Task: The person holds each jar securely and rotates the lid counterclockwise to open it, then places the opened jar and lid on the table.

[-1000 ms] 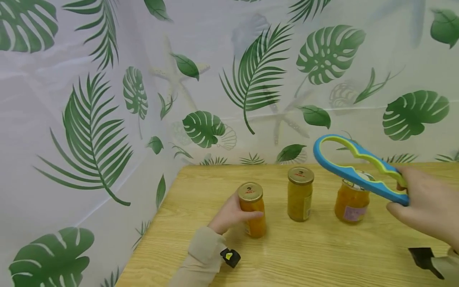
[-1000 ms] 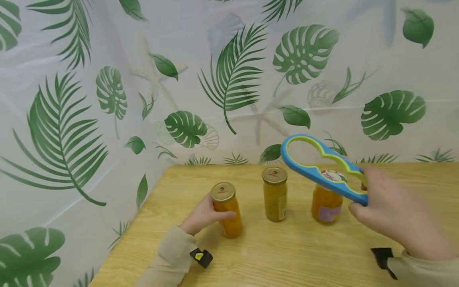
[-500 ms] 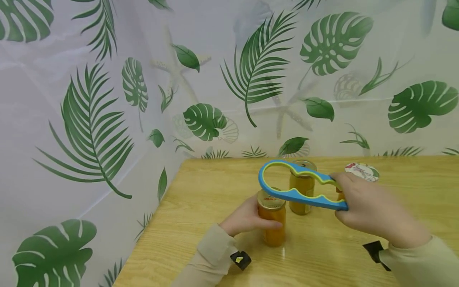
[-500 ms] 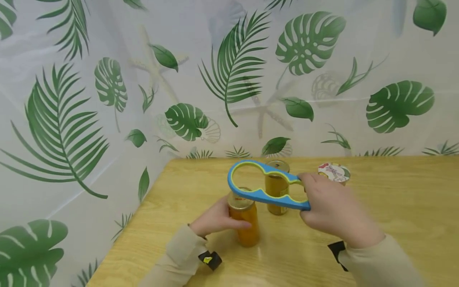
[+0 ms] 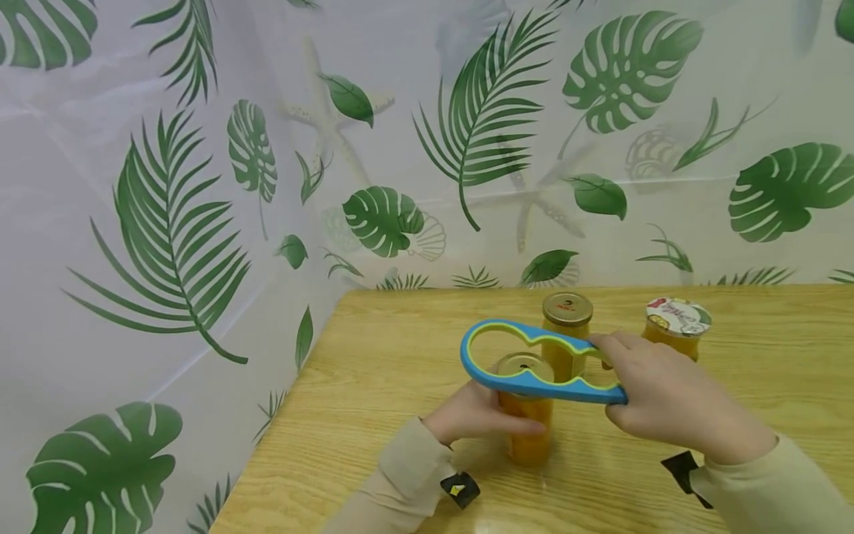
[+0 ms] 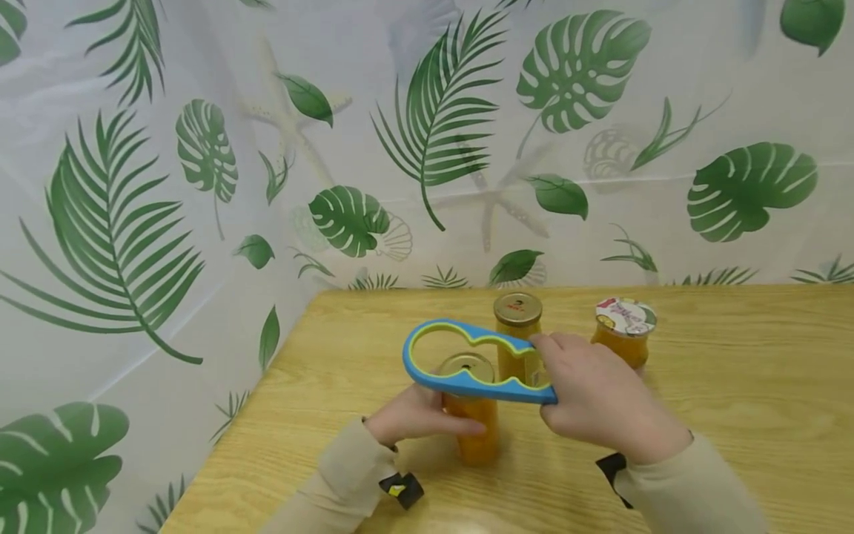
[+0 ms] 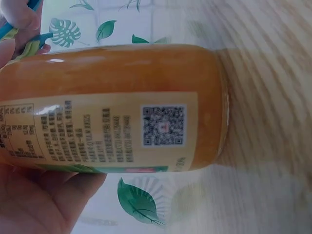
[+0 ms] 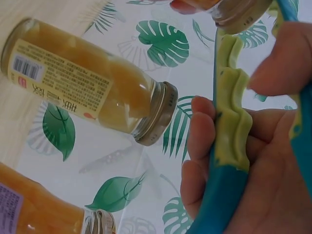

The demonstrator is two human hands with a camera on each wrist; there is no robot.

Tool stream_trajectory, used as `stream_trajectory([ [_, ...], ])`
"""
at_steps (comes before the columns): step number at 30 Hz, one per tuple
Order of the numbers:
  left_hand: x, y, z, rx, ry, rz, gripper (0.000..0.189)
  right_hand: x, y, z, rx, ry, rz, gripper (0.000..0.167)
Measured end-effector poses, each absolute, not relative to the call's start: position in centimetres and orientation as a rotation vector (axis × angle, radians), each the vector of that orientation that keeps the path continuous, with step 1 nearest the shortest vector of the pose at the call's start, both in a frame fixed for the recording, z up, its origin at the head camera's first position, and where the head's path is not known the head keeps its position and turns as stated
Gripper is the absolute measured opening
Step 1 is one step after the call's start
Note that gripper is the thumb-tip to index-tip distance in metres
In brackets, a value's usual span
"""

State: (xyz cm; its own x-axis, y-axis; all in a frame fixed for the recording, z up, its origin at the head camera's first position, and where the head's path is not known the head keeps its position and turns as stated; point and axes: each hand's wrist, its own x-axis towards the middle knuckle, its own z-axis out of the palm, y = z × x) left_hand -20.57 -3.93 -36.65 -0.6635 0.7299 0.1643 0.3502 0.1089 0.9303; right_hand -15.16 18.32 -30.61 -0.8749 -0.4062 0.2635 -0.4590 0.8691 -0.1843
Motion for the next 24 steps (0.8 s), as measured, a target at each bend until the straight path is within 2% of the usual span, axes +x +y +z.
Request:
stream_trajectory([
  [10,-20.3,-3.5,-36.4,1.020,2.021,1.566,0.063,-15.1,17.5,-30.9,0.674,-2.835,0.371,0.060],
  [24,-18.8,-3.6,-34.0,1.118,2.028,1.550,0.061,-14.9,16.6,-31.1,0.707,-2.823,0.297,0.071],
])
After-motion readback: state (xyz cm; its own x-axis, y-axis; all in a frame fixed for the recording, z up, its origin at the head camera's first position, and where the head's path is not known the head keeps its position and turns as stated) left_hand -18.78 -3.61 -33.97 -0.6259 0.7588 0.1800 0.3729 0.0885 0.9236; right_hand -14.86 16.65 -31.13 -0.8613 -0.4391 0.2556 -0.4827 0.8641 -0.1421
